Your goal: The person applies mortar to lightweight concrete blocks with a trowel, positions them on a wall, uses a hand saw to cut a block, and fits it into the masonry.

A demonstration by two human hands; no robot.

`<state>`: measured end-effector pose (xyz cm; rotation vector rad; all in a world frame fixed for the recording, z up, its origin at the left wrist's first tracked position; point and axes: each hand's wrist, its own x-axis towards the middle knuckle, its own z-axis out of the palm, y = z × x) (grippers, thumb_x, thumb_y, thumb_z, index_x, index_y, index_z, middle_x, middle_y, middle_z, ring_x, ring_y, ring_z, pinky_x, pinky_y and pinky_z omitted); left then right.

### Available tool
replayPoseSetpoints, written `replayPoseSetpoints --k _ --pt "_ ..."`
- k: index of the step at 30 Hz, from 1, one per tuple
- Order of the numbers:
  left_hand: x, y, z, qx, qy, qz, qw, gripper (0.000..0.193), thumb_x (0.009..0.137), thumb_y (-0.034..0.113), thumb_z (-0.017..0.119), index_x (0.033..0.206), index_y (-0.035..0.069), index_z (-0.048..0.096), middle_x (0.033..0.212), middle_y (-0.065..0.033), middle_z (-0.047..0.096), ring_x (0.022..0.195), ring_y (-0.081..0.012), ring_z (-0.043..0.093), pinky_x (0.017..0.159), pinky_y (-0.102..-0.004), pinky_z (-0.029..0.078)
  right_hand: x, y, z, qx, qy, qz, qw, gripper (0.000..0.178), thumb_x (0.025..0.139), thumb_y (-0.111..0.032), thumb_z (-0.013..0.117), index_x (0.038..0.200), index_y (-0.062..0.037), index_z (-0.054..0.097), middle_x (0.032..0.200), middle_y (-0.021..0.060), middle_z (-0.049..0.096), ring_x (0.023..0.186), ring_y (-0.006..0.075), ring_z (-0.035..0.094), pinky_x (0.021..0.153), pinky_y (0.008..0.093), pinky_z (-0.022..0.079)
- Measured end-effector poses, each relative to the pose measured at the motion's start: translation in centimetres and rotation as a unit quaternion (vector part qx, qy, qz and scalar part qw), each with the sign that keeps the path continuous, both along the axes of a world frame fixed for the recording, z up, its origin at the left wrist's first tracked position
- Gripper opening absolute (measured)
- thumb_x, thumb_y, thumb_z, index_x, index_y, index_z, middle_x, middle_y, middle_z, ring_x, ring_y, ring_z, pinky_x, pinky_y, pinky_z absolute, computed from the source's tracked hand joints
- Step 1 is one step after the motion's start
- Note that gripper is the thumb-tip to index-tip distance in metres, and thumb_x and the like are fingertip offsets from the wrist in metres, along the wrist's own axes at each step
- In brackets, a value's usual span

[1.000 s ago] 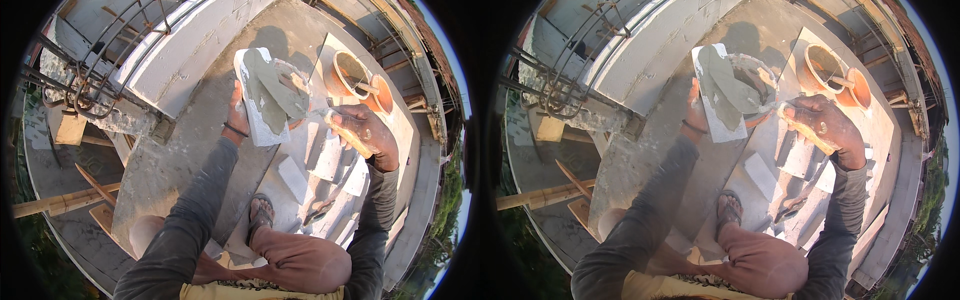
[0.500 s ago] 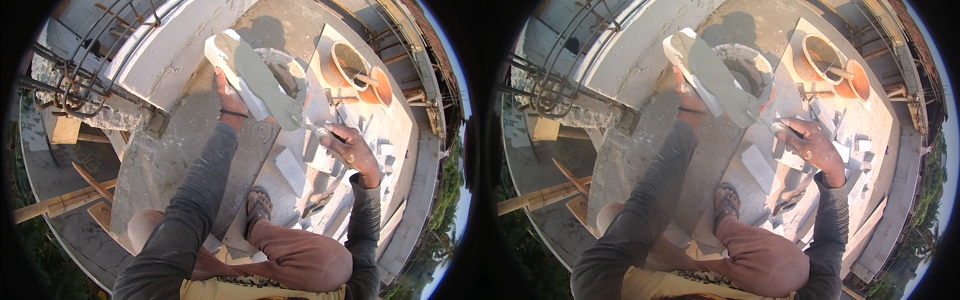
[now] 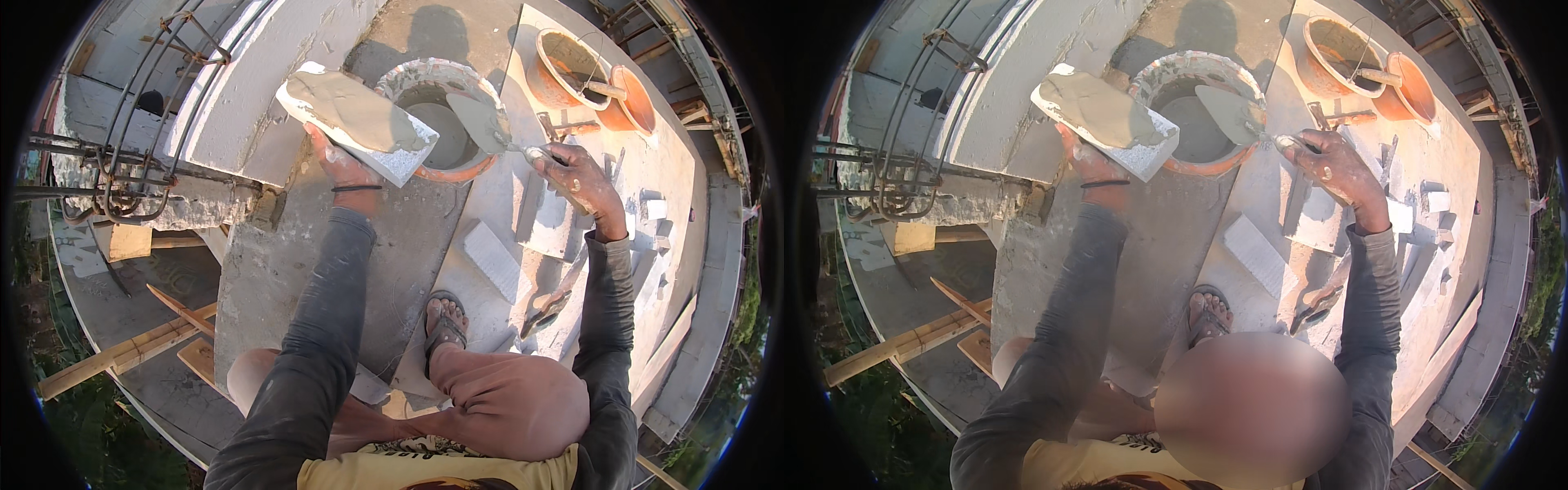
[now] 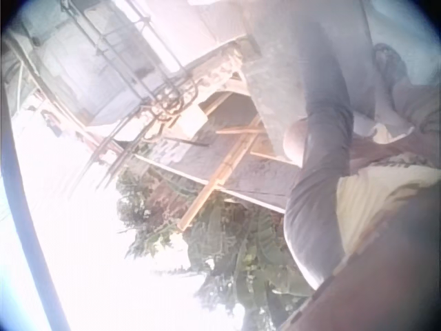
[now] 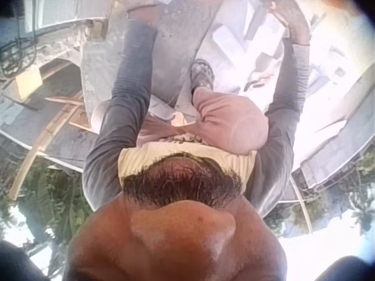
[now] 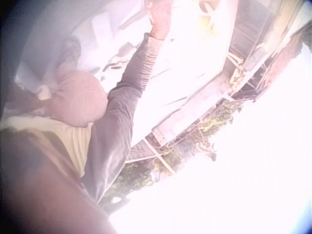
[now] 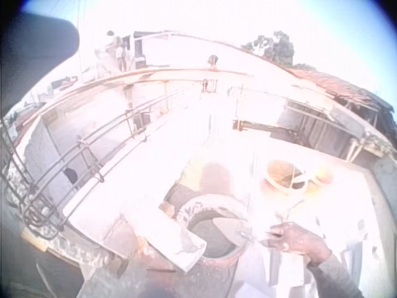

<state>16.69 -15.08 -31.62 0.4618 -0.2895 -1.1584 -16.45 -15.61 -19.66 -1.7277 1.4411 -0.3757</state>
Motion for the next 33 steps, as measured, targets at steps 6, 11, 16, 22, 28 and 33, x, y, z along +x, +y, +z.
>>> replayPoseSetpoints --k 6,11,16,22,28,33 --pt "2.9 0.5 -1.2 0.002 -0.008 0.001 1.0 0.081 0.096 0.068 0.039 0.154 0.013 0.026 0.154 -0.0155 0.034 0.138 -0.0386 0.038 0.114 -0.0576 0.033 7.7 -8.5 -10.6 -0.327 0.28 0.168 0.887 0.023 0.085 -0.025 0.061 0.086 -0.0051 0.071 0.095 0.0113 0.07 0.089 0.0337 0.067 0.079 0.0429 0.053" --pt "3.1 0.1 0.6 -0.002 -0.03 0.021 0.999 0.081 0.094 0.066 0.045 0.154 0.014 0.027 0.154 -0.0146 0.035 0.139 -0.0384 0.038 0.115 -0.0579 0.031 10.7 -10.6 -16.6 -0.271 0.285 0.305 0.867 0.023 0.087 -0.023 0.059 0.084 -0.0032 0.07 0.094 0.0144 0.069 0.086 0.0348 0.066 0.077 0.0432 0.052" --pt "3.7 -0.5 1.7 -0.048 -0.034 0.007 0.998 0.086 0.089 0.065 0.054 0.154 0.014 0.027 0.154 -0.0131 0.035 0.14 -0.0373 0.037 0.115 -0.0583 0.031 6.9 -7.1 -12.1 -0.183 0.111 0.194 0.957 0.041 0.088 -0.038 0.064 0.09 0.0028 0.068 0.094 0.0181 0.065 0.076 0.0286 0.065 0.074 0.0389 0.052" --pt "1.3 -2.9 1.3 -0.071 -0.024 0.034 0.997 0.087 0.085 0.06 0.064 0.151 0.014 0.031 0.152 -0.012 0.038 0.139 -0.0358 0.038 0.115 -0.0577 0.03 4.7 0.4 -4.7 0.061 -0.082 -0.001 0.995 0.048 0.089 -0.044 0.067 0.101 0.0021 0.064 0.09 0.0149 0.063 0.073 0.0167 0.064 0.066 0.0344 0.052" --pt "-1.0 -5.8 2.0 -0.051 0.014 0.086 0.995 0.089 0.083 0.055 0.07 0.151 0.013 0.031 0.149 -0.0119 0.041 0.138 -0.0325 0.039 0.116 -0.0543 0.031 7.5 5.9 -5.7 0.013 -0.142 -0.132 0.981 0.038 0.091 -0.029 0.065 0.114 0.0018 0.058 0.087 0.0139 0.063 0.078 0.0187 0.064 0.07 0.0364 0.051" --pt "-1.1 -7.7 2.5 -0.079 0.059 0.065 0.993 0.085 0.078 0.039 0.078 0.147 0.011 0.038 0.144 -0.0107 0.046 0.134 -0.0312 0.043 0.115 -0.0544 0.033 8.5 6.3 -7.8 -0.185 -0.104 -0.152 0.965 0.04 0.089 -0.019 0.062 0.121 0.0039 0.055 0.097 0.0185 0.061 0.091 0.0317 0.063 0.083 0.0409 0.049"
